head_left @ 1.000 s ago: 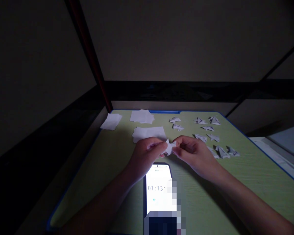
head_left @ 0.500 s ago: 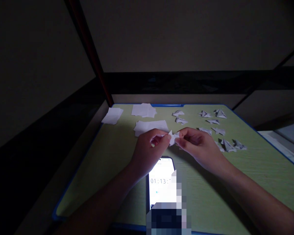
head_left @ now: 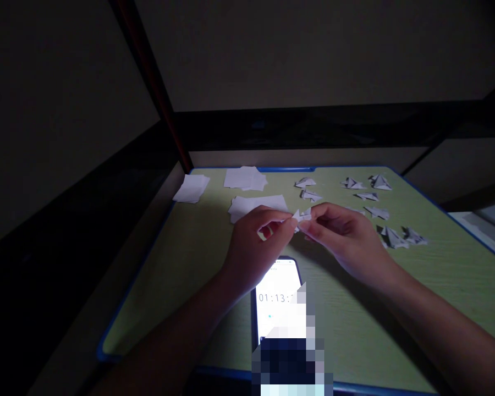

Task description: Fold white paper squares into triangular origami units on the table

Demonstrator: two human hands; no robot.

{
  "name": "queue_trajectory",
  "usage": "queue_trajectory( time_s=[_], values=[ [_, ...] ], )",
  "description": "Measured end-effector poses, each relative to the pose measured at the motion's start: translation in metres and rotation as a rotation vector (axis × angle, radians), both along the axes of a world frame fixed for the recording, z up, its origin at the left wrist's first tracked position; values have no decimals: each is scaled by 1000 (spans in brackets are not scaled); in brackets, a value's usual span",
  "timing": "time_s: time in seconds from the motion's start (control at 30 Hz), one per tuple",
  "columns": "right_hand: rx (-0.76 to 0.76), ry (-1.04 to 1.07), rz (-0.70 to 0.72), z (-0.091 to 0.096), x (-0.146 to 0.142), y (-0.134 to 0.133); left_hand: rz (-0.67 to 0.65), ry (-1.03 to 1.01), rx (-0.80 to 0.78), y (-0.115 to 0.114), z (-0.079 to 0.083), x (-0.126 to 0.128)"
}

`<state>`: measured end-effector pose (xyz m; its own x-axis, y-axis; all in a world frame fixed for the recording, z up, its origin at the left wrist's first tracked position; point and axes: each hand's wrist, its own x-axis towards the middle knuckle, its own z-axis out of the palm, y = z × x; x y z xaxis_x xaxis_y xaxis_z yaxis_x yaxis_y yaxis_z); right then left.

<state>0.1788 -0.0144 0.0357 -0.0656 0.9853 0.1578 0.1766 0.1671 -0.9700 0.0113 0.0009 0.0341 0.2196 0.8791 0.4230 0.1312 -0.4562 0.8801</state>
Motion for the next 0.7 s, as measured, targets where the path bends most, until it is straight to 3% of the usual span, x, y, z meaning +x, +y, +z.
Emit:
queue_trajectory(
  time_s=[0.7],
  values=[
    [168,-188,-64,4,1,-5,50,11,311,-2,-2,1]
  ],
)
